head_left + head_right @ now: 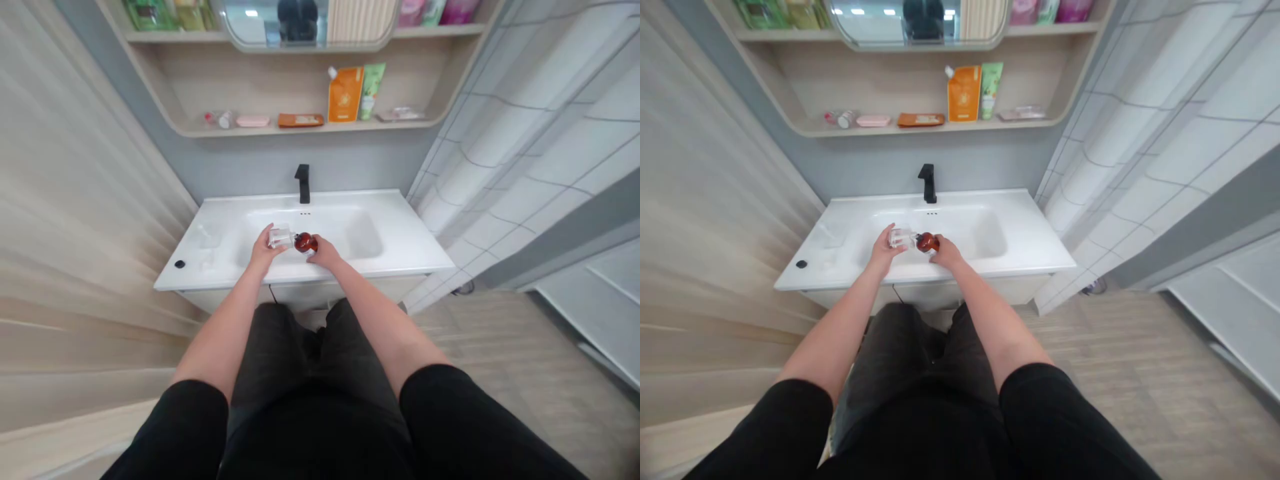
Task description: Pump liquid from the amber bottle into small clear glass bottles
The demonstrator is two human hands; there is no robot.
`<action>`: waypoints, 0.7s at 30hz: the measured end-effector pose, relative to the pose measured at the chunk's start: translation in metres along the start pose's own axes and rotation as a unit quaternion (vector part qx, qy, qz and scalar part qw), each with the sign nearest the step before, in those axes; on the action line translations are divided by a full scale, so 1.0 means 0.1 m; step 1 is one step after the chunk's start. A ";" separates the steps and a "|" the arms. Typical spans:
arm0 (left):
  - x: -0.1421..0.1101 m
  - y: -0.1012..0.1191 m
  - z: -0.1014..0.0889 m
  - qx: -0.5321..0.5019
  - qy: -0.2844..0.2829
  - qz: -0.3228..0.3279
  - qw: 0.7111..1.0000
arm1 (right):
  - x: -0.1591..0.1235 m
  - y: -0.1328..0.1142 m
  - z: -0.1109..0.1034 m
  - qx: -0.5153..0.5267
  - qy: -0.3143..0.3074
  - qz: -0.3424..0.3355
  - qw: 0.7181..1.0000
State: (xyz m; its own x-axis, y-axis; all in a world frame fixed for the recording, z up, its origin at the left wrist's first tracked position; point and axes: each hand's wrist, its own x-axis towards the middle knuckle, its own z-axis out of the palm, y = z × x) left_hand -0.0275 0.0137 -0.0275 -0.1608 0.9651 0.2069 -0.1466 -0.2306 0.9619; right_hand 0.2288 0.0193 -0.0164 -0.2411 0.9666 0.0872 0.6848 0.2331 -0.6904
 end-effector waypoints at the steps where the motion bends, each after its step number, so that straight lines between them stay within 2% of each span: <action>1: -0.01 0.01 0.00 0.000 0.000 0.000 1.000 | 0.00 0.00 0.00 -0.001 0.000 0.000 1.000; 12: -0.04 0.08 0.00 0.015 -0.004 -0.010 1.000 | -0.01 -0.03 -0.02 -0.007 0.005 0.004 1.000; 21: 0.04 0.15 -0.04 0.059 -0.029 0.019 0.998 | -0.01 -0.02 -0.02 0.001 0.006 0.009 1.000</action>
State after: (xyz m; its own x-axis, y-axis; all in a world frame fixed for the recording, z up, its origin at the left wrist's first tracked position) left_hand -0.0340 0.0137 -0.0133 -0.1068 0.9622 0.2504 -0.0252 -0.2543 0.9668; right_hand 0.2292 0.0180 -0.0137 -0.2198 0.9720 0.0828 0.6877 0.2146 -0.6935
